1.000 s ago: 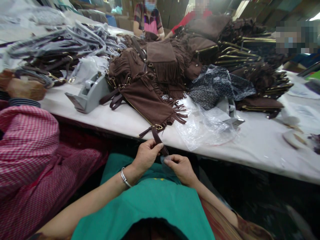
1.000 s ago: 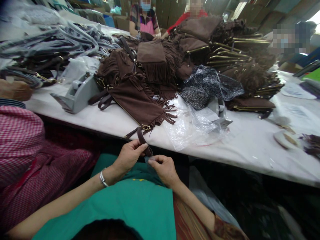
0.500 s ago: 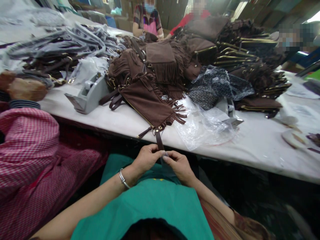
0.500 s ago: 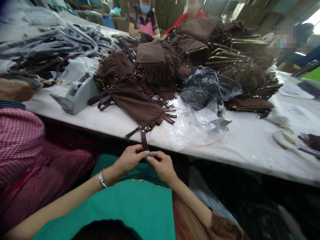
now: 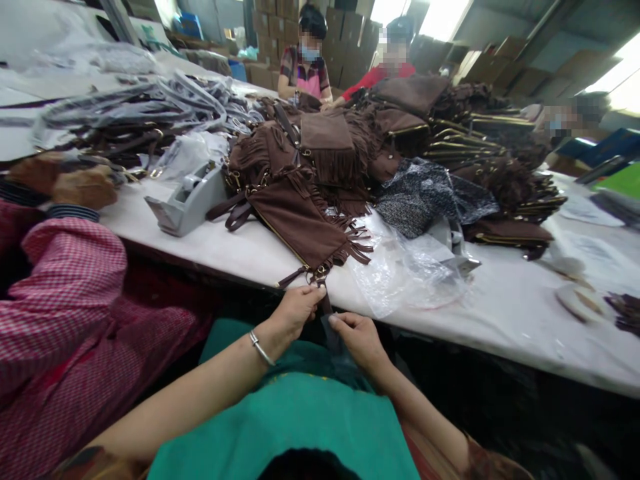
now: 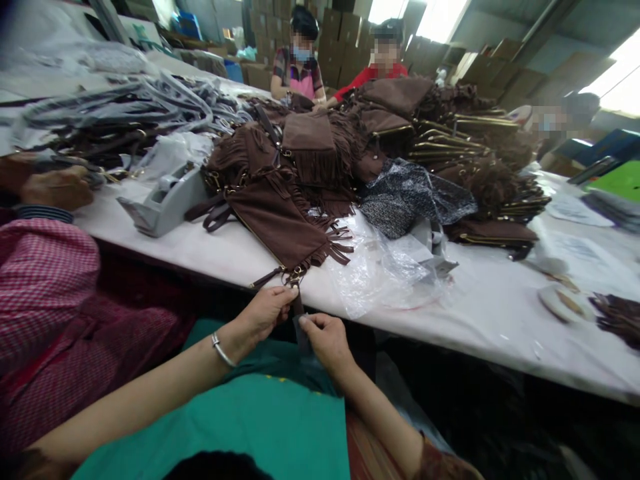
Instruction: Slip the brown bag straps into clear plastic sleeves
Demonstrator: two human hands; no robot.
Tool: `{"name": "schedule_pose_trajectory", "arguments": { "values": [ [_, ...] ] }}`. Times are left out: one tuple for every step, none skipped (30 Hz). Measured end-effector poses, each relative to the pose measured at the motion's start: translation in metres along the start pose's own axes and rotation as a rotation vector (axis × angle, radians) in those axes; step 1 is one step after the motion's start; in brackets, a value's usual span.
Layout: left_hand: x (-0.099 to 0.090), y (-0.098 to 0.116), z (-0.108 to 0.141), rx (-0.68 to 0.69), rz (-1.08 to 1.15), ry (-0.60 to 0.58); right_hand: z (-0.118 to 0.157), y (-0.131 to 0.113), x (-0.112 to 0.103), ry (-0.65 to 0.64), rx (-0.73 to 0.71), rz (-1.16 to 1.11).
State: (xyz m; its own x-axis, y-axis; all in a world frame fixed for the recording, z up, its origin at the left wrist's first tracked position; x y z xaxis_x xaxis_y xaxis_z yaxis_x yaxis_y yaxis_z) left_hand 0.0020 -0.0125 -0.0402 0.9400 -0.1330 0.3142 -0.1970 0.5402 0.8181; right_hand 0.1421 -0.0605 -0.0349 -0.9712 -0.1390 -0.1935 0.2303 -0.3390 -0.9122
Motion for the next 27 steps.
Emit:
{"name": "schedule_pose_trajectory", "arguments": {
  "values": [
    [0.003, -0.003, 0.001, 0.001, -0.006, -0.003, -0.006, -0.003, -0.002, 0.026, -0.01, 0.017],
    [0.004, -0.006, 0.002, 0.001, -0.012, -0.007, -0.012, -0.005, -0.003, 0.048, -0.016, 0.03],
    [0.005, -0.008, 0.003, -0.002, -0.017, -0.014, -0.018, -0.007, -0.005, 0.061, -0.016, 0.037],
    [0.005, -0.01, 0.005, -0.009, -0.021, -0.019, -0.024, -0.009, -0.005, 0.068, -0.012, 0.042],
    [0.004, -0.011, 0.006, -0.019, -0.018, -0.014, -0.028, -0.01, -0.006, 0.07, -0.005, 0.046],
    [0.001, -0.011, 0.006, -0.033, -0.007, -0.002, -0.032, -0.011, -0.005, 0.067, 0.006, 0.052],
    [-0.002, -0.01, 0.006, -0.05, 0.01, 0.014, -0.034, -0.011, -0.005, 0.058, 0.015, 0.062],
    [-0.005, -0.008, 0.004, -0.067, 0.03, 0.031, -0.034, -0.012, -0.004, 0.047, 0.02, 0.08],
    [-0.007, -0.007, 0.002, -0.083, 0.05, 0.046, -0.034, -0.013, -0.004, 0.038, 0.025, 0.105],
    [-0.008, -0.005, -0.001, -0.094, 0.065, 0.059, -0.032, -0.013, -0.004, 0.032, 0.028, 0.132],
    [-0.008, -0.004, -0.004, -0.102, 0.076, 0.066, -0.03, -0.013, -0.004, 0.029, 0.029, 0.155],
    [-0.008, -0.004, -0.008, -0.105, 0.082, 0.071, -0.028, -0.013, -0.005, 0.032, 0.03, 0.172],
    [-0.006, -0.004, -0.011, -0.104, 0.088, 0.077, -0.027, -0.014, -0.006, 0.039, 0.031, 0.181],
    [-0.004, -0.005, -0.014, -0.102, 0.093, 0.078, -0.026, -0.014, -0.008, 0.048, 0.033, 0.186],
    [-0.002, -0.005, -0.017, -0.096, 0.098, 0.074, -0.026, -0.013, -0.011, 0.059, 0.037, 0.189],
    [0.001, -0.006, -0.019, -0.088, 0.101, 0.068, -0.027, -0.013, -0.013, 0.071, 0.042, 0.198],
    [0.003, -0.007, -0.02, -0.08, 0.1, 0.06, -0.029, -0.014, -0.016, 0.084, 0.046, 0.216],
    [0.005, -0.008, -0.02, -0.072, 0.094, 0.056, -0.031, -0.014, -0.018, 0.1, 0.048, 0.241],
    [0.007, -0.008, -0.019, -0.065, 0.08, 0.058, -0.035, -0.015, -0.02, 0.115, 0.045, 0.269],
    [0.007, -0.008, -0.018, -0.06, 0.06, 0.066, -0.038, -0.017, -0.022, 0.128, 0.039, 0.295],
    [0.007, -0.007, -0.017, -0.057, 0.038, 0.076, -0.042, -0.018, -0.023, 0.134, 0.03, 0.319],
    [0.007, -0.007, -0.016, -0.055, 0.015, 0.084, -0.046, -0.021, -0.023, 0.135, 0.021, 0.338],
    [0.007, -0.006, -0.015, -0.053, -0.008, 0.088, -0.05, -0.024, -0.022, 0.131, 0.013, 0.35],
    [0.006, -0.005, -0.014, -0.047, -0.036, 0.09, -0.054, -0.027, -0.021, 0.126, 0.006, 0.36],
    [0.005, -0.003, -0.013, -0.036, -0.076, 0.094, -0.057, -0.03, -0.019, 0.12, 0.002, 0.374],
    [0.004, -0.001, -0.013, -0.017, -0.13, 0.099, -0.06, -0.034, -0.018, 0.117, -0.001, 0.391],
    [0.002, 0.002, -0.013, 0.011, -0.196, 0.108, -0.062, -0.038, -0.017, 0.116, -0.005, 0.412]
  ]
}}
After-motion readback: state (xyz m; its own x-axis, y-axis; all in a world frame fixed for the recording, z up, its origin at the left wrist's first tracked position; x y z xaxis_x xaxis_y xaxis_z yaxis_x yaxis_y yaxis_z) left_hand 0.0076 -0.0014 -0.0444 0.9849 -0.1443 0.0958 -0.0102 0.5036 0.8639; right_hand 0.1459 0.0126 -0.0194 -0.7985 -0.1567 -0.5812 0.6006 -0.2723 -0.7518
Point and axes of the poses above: each hand's wrist, its own z-axis away from the middle knuckle, its own x-axis out of the palm, y = z × x, the point moved 5 cm from there along -z, towards the middle knuckle, and after that the axes turned 5 degrees about -y, right-handed, at the moved point
